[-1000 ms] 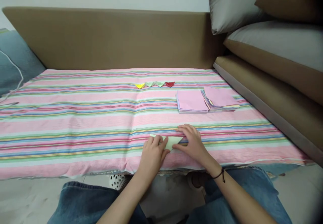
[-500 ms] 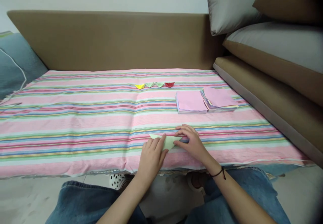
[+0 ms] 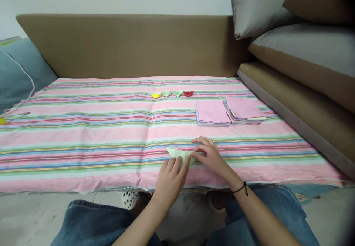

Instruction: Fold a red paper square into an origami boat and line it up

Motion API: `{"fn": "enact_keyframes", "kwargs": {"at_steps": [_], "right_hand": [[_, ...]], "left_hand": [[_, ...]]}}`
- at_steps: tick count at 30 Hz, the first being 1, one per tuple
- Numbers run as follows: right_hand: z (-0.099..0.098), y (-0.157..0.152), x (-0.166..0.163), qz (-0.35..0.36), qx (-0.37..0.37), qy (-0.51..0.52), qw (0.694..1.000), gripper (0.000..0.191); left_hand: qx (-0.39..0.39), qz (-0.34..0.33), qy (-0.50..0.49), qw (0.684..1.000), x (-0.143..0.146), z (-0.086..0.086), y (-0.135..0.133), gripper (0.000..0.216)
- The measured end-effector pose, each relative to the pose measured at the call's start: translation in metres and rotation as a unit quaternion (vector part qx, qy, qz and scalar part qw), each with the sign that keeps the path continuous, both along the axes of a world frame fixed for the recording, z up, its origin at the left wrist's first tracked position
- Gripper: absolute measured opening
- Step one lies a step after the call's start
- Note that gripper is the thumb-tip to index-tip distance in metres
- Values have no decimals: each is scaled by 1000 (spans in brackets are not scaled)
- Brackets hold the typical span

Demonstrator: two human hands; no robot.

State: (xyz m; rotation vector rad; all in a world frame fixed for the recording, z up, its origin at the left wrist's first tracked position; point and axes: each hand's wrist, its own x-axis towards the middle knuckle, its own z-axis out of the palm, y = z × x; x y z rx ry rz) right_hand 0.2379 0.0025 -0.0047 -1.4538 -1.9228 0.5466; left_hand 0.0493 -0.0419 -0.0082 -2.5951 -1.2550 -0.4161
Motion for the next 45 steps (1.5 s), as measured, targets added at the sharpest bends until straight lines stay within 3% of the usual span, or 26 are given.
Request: {"fn": "enact_keyframes", "kwargs": {"at_steps": [7,17,23,27,36,41,45], "right_hand": [[-7,3,-9,-42,46,-31,998,22],[-8,3,-13,-66,41,-23,997,27],[-3,4,-1,0,15,-20,1000,25],[-4,7,9,45,9,-39,998,23],[1,3,-2,13,44,-86,995,22],[1,3,-5,10,68,-109,992,22],[1,4,-3,18,56,-77,995,24]], "left_hand": [[-52,10,-35,998,1,6,6,33],[-85,17,-36,996,3,9,9,39],[-83,7,-71,994,0,9,8,40],[-89,3,-114,990,-3,5,6,28],[-104,5,-132,986,-3,6,6,22],[-139,17,-203,969,-1,8,7,19],[-177,82,-313,930,5,8,8,12]]}}
